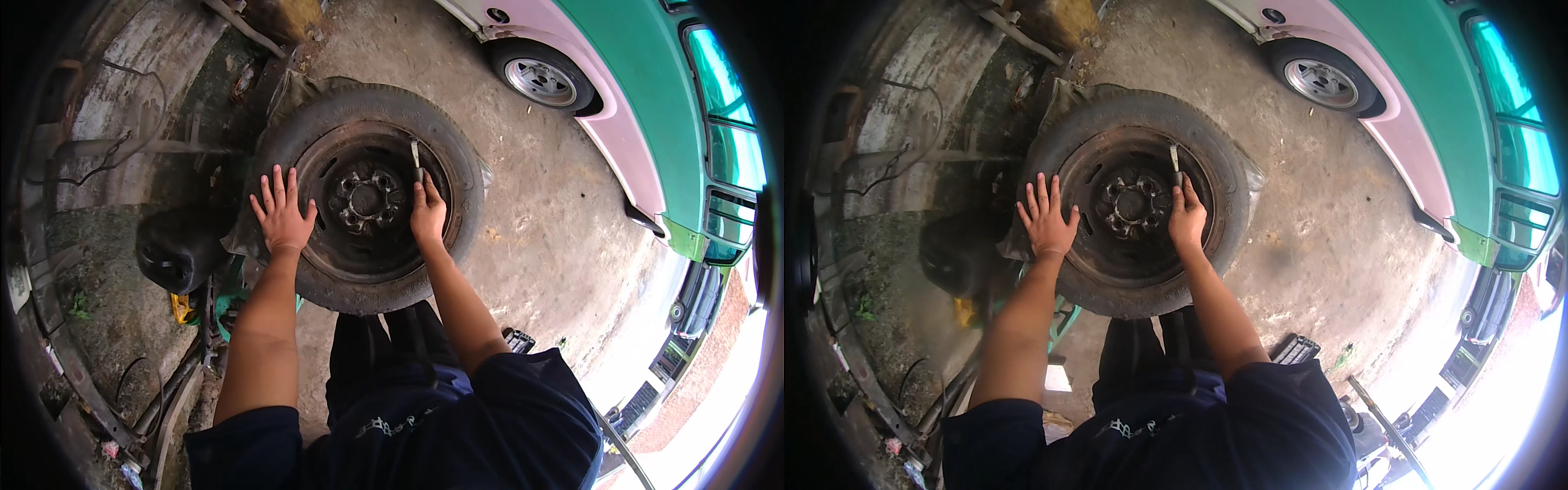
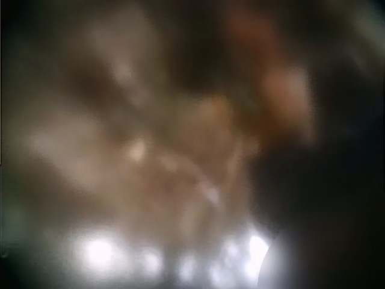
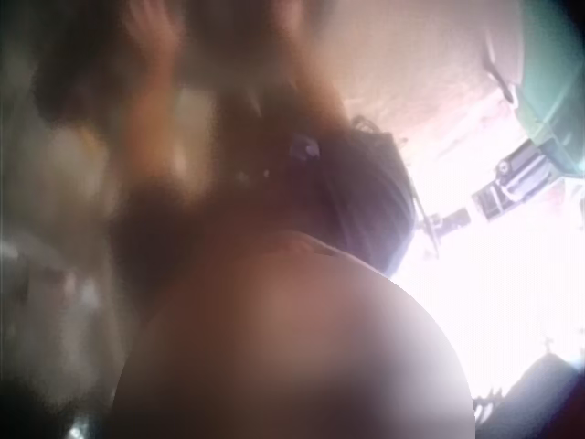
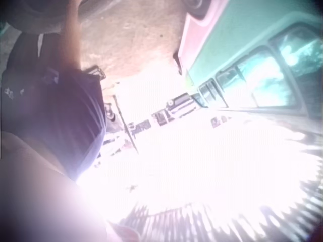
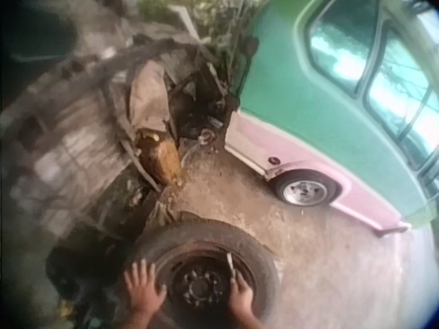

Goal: The person uses a metal scraper to clean the inner rim of a car tire. They hold the tire steady with one hand while scraping the inner edge with the other, working around the circumference.

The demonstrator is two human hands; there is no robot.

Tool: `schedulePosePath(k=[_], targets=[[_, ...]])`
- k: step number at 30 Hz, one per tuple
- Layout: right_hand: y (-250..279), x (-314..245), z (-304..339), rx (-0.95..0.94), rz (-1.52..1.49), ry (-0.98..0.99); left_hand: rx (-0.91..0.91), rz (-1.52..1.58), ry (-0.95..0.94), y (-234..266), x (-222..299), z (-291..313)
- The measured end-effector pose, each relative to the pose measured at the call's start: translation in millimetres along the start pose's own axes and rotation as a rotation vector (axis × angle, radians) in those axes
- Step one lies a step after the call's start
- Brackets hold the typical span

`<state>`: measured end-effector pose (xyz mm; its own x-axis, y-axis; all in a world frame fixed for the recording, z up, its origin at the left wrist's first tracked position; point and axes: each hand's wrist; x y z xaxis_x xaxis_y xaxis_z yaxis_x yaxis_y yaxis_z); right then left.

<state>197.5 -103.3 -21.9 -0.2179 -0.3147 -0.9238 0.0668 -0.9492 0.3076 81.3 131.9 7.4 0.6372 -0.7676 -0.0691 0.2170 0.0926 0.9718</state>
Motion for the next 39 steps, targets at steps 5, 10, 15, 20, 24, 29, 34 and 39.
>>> schedulePosePath(k=[5, 10, 15, 20, 24, 29, 34, 39], targets=[[1, 0, 4, -0.067, -0.068, 0.039, -0.017, 0.011, -0.001, 0, -1, 2], [-2, -11, 4, -0.014, -0.007, -0.066, 0.001, 0.019, -0.007, 2, -1, -2], [-14, -19, 8, -0.096, -0.076, -0.026, -0.02, 0.018, 0.005, 2, 0, -2], [-10, -20, 11, 0.039, -0.086, -0.05, -0.041, 0.003, 0.004, 2, -1, 1], [-2, -21, 5, 0.003, -0.143, -0.11, -0.034, -0.001, 0.004, 0, 0, 2], [7, -25, -6, -0.094, 0.011, -0.013, -0.03, 0.001, 0.0, 0, -1, 0], [34, -21, -13, 0.014, 0.062, -0.182, 0.003, 0.022, -0.012, -2, -3, -1], [50, -22, -23, -0.199, 0.185, -0.058, -0.017, 0.031, 0.0, -1, -1, 0]])
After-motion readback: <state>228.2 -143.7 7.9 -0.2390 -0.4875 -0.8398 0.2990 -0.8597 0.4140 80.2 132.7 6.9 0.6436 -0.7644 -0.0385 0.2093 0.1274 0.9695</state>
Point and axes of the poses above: each hand's wrist, its own z-axis away from the middle knuckle, its own y-axis out of the back of the hand, x = y × z, and after that the axes turned 8 degrees about y, right-handed
